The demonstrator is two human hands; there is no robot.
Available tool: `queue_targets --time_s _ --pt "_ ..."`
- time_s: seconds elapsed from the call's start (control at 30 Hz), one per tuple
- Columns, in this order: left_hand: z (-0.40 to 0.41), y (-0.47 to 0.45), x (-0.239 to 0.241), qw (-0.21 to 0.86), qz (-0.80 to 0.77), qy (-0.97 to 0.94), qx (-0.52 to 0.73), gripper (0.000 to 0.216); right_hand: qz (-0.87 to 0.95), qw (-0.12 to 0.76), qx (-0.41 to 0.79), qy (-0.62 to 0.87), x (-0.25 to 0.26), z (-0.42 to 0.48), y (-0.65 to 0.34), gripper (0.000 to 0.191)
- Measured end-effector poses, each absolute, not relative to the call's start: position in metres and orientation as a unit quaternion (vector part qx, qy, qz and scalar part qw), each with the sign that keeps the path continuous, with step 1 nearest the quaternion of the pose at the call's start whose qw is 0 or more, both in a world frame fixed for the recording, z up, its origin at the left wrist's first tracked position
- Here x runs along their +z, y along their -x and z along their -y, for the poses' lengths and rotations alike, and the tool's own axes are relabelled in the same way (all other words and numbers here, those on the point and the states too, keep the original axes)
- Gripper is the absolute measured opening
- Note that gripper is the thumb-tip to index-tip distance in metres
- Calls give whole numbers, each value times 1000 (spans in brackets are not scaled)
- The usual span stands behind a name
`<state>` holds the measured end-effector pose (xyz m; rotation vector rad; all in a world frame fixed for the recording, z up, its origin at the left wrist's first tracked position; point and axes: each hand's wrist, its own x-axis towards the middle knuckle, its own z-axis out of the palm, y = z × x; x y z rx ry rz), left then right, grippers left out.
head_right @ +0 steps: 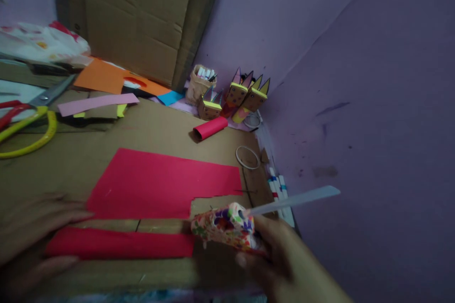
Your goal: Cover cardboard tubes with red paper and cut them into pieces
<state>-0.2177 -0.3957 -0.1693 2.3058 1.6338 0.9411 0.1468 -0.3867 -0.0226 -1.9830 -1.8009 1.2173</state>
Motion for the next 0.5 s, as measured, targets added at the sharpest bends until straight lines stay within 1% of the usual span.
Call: queue_targets --time_s 0.17,0.27,0.37,0.5 --pt "397 222 -174 79 -552 -775 297 34 608 130 370 691 -18 391 -136 44" --pt "397 223 -178 76 -555 -771 305 34 612 127 385 679 -17 390 -135 43" --pt "396 224 -179 77 -555 -766 314 33 626 109 404 658 -19 388 -144 47" --pt "394 224 -177 68 -547 -784 287 35 617 116 433 646 -19 384 -159 46"
